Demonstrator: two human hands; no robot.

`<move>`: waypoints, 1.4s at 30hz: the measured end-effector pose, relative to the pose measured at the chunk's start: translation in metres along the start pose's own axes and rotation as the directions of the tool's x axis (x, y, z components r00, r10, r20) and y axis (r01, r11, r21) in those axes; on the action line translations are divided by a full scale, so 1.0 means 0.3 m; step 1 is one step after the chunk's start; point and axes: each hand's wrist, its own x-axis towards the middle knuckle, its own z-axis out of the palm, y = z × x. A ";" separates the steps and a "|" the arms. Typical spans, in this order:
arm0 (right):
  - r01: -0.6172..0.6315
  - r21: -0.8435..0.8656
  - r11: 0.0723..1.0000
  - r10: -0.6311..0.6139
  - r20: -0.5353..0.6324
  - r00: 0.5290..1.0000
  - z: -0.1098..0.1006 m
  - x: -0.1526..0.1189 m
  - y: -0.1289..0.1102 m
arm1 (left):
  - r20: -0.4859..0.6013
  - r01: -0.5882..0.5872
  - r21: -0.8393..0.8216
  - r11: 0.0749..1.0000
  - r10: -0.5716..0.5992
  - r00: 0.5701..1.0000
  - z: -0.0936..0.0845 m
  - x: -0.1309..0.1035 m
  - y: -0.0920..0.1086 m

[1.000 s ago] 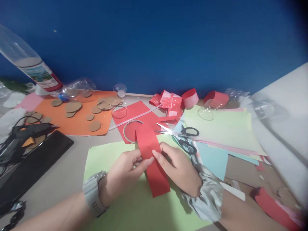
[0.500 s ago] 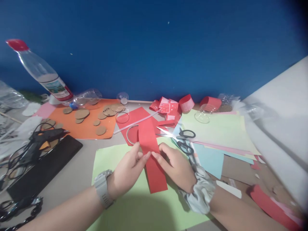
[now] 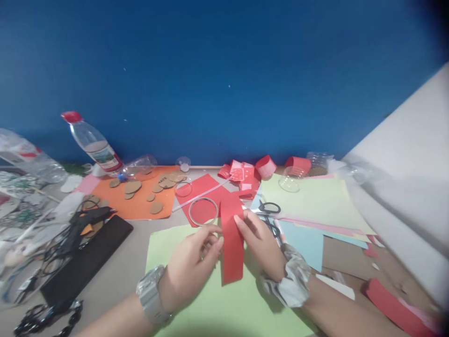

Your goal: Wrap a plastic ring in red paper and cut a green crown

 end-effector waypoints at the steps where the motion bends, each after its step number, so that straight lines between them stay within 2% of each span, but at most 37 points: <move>1: 0.006 0.030 1.000 -0.006 0.017 1.000 0.002 0.000 -0.002 | -0.054 -0.028 0.088 0.996 0.033 0.998 -0.021 0.006 0.012; 3: 0.003 0.070 0.998 -0.006 0.039 0.999 0.005 0.000 -0.005 | -0.191 -0.062 0.291 0.955 0.122 0.974 -0.069 0.038 0.024; 5: -0.007 0.073 0.997 0.003 0.048 0.999 0.006 -0.003 -0.006 | -0.282 -0.056 0.504 0.862 0.225 0.933 -0.119 0.095 0.016; 8: -0.023 0.018 1.000 0.022 0.038 0.999 0.004 -0.012 -0.005 | -0.392 0.094 0.676 0.731 0.248 0.886 -0.176 0.204 -0.028; 12: -0.047 -0.035 0.998 0.048 0.020 0.999 0.003 -0.029 -0.004 | -0.504 0.197 0.658 0.727 0.230 0.833 -0.214 0.308 -0.107; 17: -0.046 -0.029 0.999 0.047 0.056 0.997 0.007 -0.037 -0.012 | -0.534 0.187 0.621 0.761 0.235 0.812 -0.250 0.318 -0.165; 20: -0.045 -0.025 0.999 0.046 0.053 0.998 0.007 -0.034 -0.016 | -0.503 0.101 0.602 0.792 0.278 0.818 -0.258 0.311 -0.182; 23: -0.045 -0.024 0.999 0.046 0.021 0.999 0.007 -0.028 -0.014 | -0.463 -0.087 0.543 0.835 0.385 0.799 -0.249 0.309 -0.192; 25: -0.034 -0.014 0.999 0.034 -0.013 0.999 0.006 -0.023 -0.009 | -0.427 -0.191 0.523 0.831 0.449 0.785 -0.238 0.308 -0.190; 32: -0.040 0.007 0.999 0.040 -0.059 0.997 -0.006 -0.005 0.010 | -0.272 -0.310 0.511 0.802 0.493 0.827 -0.198 0.286 -0.152; 39: -0.051 0.012 0.999 0.052 -0.068 0.996 -0.014 -0.001 0.013 | -0.034 -0.457 0.598 0.658 0.591 0.806 -0.172 0.273 -0.142; 42: -0.050 0.011 0.999 0.051 -0.074 0.996 -0.015 -0.001 0.013 | 0.017 -0.489 0.593 0.640 0.597 0.802 -0.173 0.270 -0.138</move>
